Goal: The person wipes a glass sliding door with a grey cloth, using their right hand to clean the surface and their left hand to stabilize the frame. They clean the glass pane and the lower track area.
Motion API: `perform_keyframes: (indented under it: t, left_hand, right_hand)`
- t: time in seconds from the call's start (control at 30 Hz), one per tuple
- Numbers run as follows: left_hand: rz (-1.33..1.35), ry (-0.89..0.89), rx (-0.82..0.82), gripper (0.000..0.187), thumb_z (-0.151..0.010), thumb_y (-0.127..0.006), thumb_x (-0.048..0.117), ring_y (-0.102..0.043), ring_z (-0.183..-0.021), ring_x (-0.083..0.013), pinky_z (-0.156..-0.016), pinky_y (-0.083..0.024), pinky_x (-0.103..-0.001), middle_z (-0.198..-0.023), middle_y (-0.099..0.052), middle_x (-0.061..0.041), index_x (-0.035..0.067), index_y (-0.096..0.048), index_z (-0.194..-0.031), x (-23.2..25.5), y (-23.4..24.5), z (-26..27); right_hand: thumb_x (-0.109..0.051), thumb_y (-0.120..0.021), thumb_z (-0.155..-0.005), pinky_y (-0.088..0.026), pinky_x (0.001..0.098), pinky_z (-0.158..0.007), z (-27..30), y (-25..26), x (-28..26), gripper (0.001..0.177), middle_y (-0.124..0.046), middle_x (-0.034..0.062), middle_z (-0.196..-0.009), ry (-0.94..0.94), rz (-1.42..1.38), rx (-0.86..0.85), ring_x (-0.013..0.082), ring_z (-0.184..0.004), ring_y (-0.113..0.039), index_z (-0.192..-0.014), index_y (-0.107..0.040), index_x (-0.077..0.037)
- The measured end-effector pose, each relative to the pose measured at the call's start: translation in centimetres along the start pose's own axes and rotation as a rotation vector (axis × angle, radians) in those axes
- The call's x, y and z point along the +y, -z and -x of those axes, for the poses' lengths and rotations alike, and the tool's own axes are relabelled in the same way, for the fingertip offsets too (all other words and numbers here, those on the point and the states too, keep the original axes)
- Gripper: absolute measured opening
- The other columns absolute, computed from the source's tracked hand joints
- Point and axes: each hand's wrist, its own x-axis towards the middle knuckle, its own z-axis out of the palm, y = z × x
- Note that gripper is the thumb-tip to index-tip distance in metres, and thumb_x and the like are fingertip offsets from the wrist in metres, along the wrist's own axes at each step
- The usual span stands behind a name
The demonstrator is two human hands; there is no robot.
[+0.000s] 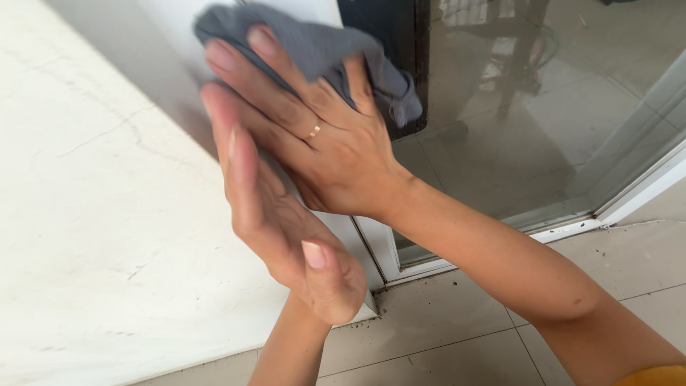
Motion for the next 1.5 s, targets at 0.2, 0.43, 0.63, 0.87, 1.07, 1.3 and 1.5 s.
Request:
perform_keyframes:
  t: [0.2, 0.43, 0.63, 0.87, 1.07, 1.3, 1.5]
  left_hand:
    - [0.013, 0.072, -0.061, 0.064, -0.114, -0.035, 0.050, -0.018, -0.158, -0.0270, -0.136, -0.013, -0.039, -0.167, -0.016, -0.018, 0.009, -0.026, -0.162, 1.0, 1.2, 0.0]
    - [-0.097, 0.033, -0.081, 0.064, -0.109, -0.038, 0.047, -0.019, -0.157, -0.0309, -0.133, -0.012, -0.044, -0.166, -0.022, -0.019, 0.007, -0.032, -0.159, -3.2, 0.1, 2.4]
    - [-0.246, 0.021, -0.093, 0.062, -0.103, -0.040, 0.038, -0.017, -0.157, -0.0403, -0.129, 0.000, -0.055, -0.167, -0.028, -0.025, 0.005, -0.034, -0.156, -5.9, -1.5, 6.9]
    - [-0.196, 0.046, -0.096, 0.059, -0.111, -0.041, 0.039, -0.014, -0.158, -0.0326, -0.133, -0.004, -0.050, -0.170, -0.021, -0.014, 0.014, -0.028, -0.163, -7.8, -1.9, 8.7]
    - [-0.269, 0.092, -0.078, 0.060, -0.107, -0.041, 0.039, -0.014, -0.157, -0.0365, -0.132, 0.001, -0.052, -0.168, -0.025, -0.019, 0.012, -0.033, -0.160, -7.9, -2.8, 8.7]
    - [-0.225, 0.075, -0.031, 0.058, -0.103, -0.042, 0.039, -0.016, -0.156, -0.0350, -0.132, -0.003, -0.051, -0.166, -0.027, -0.020, 0.011, -0.040, -0.154, -8.4, -3.3, 8.0]
    - [-0.204, 0.077, -0.002, 0.055, -0.104, -0.041, 0.039, -0.015, -0.156, -0.0350, -0.132, -0.001, -0.050, -0.166, -0.028, -0.022, 0.011, -0.041, -0.152, -8.5, -3.3, 8.2]
  right_hand:
    - [-0.034, -0.061, -0.107, -0.039, 0.0576, -0.107, 10.3, -3.3, -2.3, 0.056, -0.036, 0.0052, -0.167, 0.051, -0.084, -0.108, 0.0320, -0.148, -0.044, -0.157, -0.048, -0.012]
    - [-0.023, -0.058, -0.097, -0.044, 0.0430, -0.094, 27.3, -8.0, -6.2, 0.042, -0.054, 0.0040, -0.139, 0.042, -0.207, -0.554, 0.0227, -0.125, -0.053, -0.137, -0.057, -0.014]
    - [-0.008, -0.059, -0.087, -0.044, 0.0362, -0.093, 38.8, -8.4, -4.6, 0.047, -0.057, 0.0029, -0.139, 0.241, -0.178, -0.565, 0.0186, -0.125, -0.051, -0.134, -0.060, -0.016]
    - [-0.001, -0.059, -0.082, -0.042, 0.0393, -0.088, 39.3, -8.1, -3.9, 0.057, -0.062, 0.0012, -0.138, 0.090, -0.396, -0.683, 0.0174, -0.118, -0.057, -0.137, -0.059, -0.016]
    - [0.000, -0.066, -0.085, -0.044, 0.0454, -0.075, 32.7, -9.6, -5.0, 0.011, -0.059, 0.0103, -0.090, -0.236, -0.553, -0.632, 0.0313, -0.085, -0.056, -0.091, -0.060, -0.007]
    - [0.010, -0.061, -0.086, -0.051, 0.0506, -0.092, 33.4, -9.0, -8.7, 0.039, -0.062, 0.0206, -0.111, -0.311, -0.677, -0.144, 0.0376, -0.102, -0.061, -0.124, -0.055, 0.003]
    - [0.011, -0.054, -0.095, -0.046, 0.0378, -0.116, 33.3, -4.8, -9.8, 0.045, -0.052, 0.0253, -0.150, -0.741, -0.857, -0.174, 0.0368, -0.141, -0.051, -0.140, -0.051, 0.006]
